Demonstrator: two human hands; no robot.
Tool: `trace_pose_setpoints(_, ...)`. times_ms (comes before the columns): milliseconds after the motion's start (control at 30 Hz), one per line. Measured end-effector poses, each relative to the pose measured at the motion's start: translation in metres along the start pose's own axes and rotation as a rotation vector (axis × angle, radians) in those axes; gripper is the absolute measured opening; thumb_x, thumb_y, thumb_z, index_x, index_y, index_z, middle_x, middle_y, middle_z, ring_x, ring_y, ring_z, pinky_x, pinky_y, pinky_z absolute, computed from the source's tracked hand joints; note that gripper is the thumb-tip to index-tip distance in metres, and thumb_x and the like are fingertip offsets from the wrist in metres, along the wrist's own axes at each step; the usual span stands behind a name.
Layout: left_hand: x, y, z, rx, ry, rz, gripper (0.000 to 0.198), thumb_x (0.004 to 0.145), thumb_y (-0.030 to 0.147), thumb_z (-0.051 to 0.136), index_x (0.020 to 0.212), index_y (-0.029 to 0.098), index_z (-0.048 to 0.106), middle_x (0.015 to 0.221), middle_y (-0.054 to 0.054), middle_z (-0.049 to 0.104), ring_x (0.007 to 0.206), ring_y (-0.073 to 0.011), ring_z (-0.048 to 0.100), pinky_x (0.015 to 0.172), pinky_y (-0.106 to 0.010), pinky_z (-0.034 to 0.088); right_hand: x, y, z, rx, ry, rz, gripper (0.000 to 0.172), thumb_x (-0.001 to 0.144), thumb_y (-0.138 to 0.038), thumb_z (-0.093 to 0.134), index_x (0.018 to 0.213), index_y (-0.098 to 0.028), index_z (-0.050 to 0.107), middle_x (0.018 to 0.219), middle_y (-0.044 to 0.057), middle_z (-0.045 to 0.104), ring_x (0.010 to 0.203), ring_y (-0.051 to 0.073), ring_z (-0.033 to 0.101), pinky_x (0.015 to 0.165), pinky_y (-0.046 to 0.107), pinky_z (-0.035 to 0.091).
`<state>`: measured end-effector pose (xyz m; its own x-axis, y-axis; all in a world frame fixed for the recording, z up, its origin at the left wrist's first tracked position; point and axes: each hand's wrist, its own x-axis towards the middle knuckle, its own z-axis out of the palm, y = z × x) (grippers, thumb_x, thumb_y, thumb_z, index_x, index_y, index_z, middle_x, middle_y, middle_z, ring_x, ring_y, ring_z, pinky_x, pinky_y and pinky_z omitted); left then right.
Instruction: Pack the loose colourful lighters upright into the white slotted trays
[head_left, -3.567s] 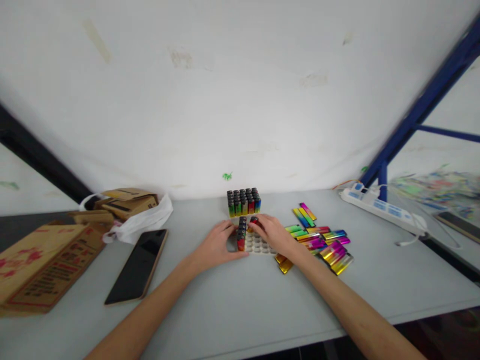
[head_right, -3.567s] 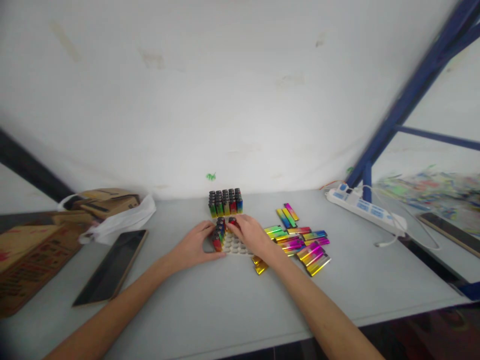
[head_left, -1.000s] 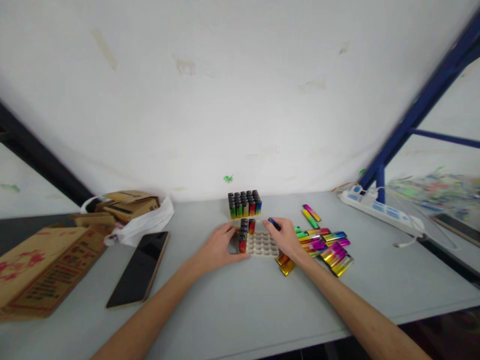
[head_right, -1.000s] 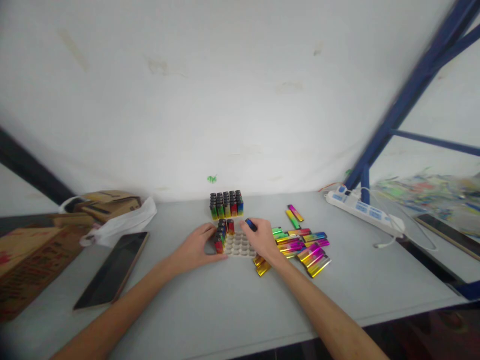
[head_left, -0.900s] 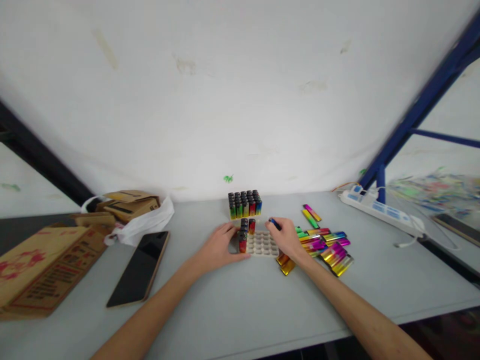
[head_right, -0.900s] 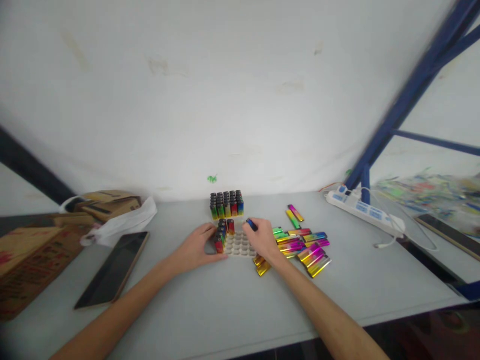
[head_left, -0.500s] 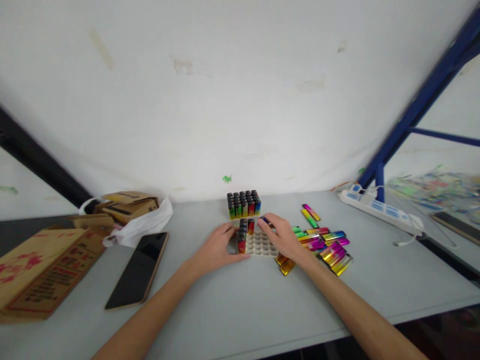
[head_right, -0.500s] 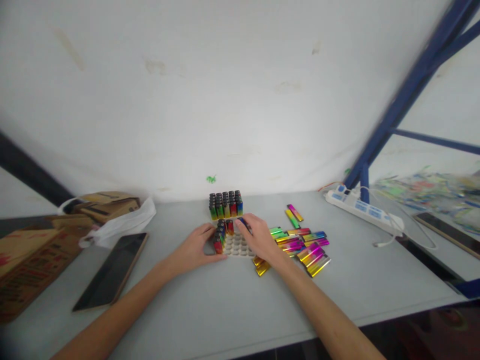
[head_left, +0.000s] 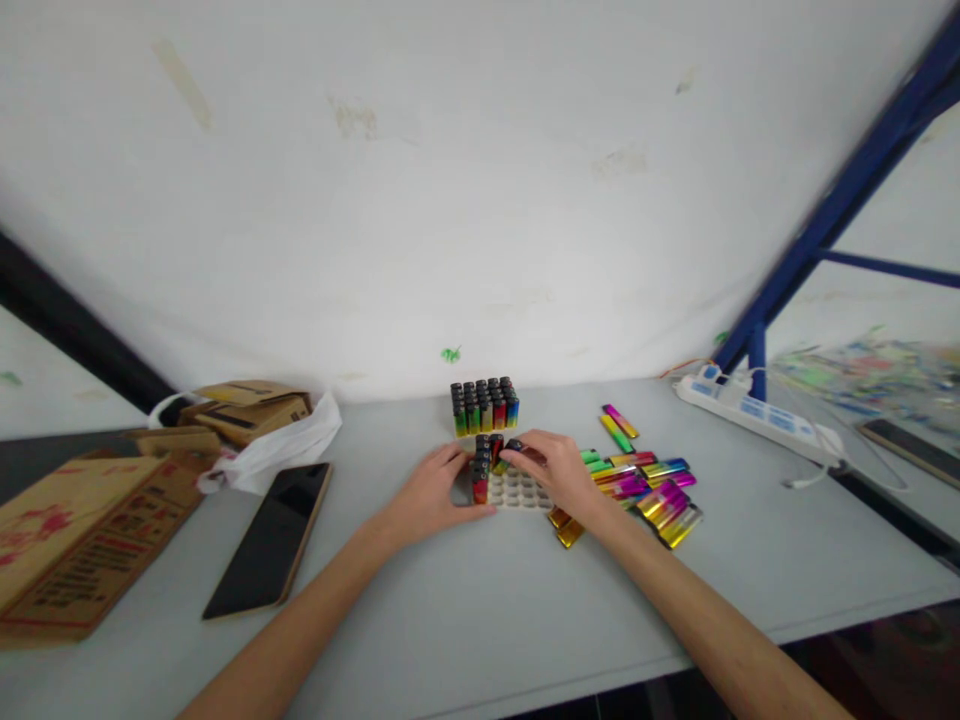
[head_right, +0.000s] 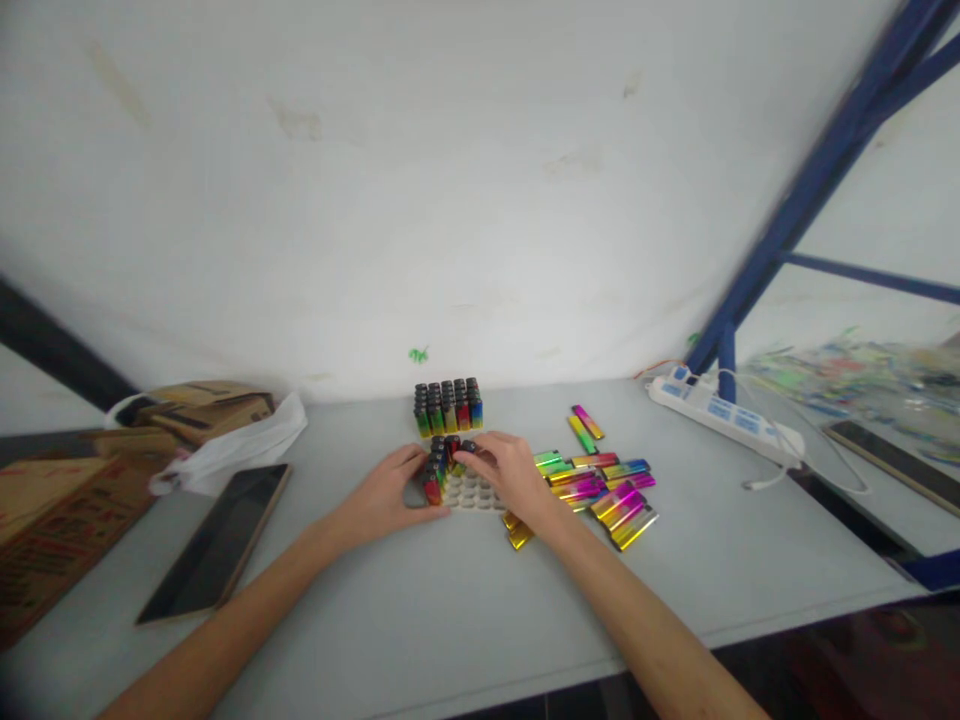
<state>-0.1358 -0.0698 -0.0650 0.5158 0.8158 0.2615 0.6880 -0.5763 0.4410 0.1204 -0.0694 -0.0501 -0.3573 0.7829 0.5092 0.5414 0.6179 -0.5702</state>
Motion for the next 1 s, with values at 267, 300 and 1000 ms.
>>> trace_pose_setpoints(267, 0.0, -0.002, 0.001, 0.0, 0.007, -0.006, 0.061, 0.076, 0.06, 0.092, 0.118, 0.021, 0.071, 0.124, -0.012, 0.073, 0.118, -0.0355, 0.07, 0.11, -0.052, 0.058, 0.005, -0.015, 0.008, -0.472, -0.193, 0.016, 0.032, 0.109, -0.048, 0.064, 0.103, -0.018, 0.074, 0.092, 0.01, 0.078, 0.078, 0.023, 0.072, 0.072, 0.031, 0.048)
trace_pose_setpoints(300, 0.0, -0.002, 0.001, -0.001, 0.005, -0.007, 0.061, 0.076, 0.06, 0.092, 0.118, 0.021, 0.071, 0.124, -0.012, 0.073, 0.118, -0.0356, 0.07, 0.11, -0.052, 0.057, 0.006, -0.017, 0.007, -0.493, -0.215, 0.024, 0.034, 0.109, -0.05, 0.063, 0.102, -0.018, 0.074, 0.09, 0.01, 0.079, 0.077, 0.024, 0.072, 0.073, 0.032, 0.047)
trace_pose_setpoints(1000, -0.002, 0.001, -0.003, -0.012, -0.02, -0.03, 0.06, 0.079, 0.064, 0.088, 0.117, 0.019, 0.073, 0.125, -0.014, 0.073, 0.118, -0.0369, 0.071, 0.11, -0.053, 0.058, -0.025, 0.09, -0.094, -0.579, -0.113, 0.525, 0.023, 0.102, -0.017, 0.061, 0.12, -0.013, 0.076, 0.116, 0.02, 0.078, 0.102, 0.03, 0.074, 0.09, 0.035, 0.05)
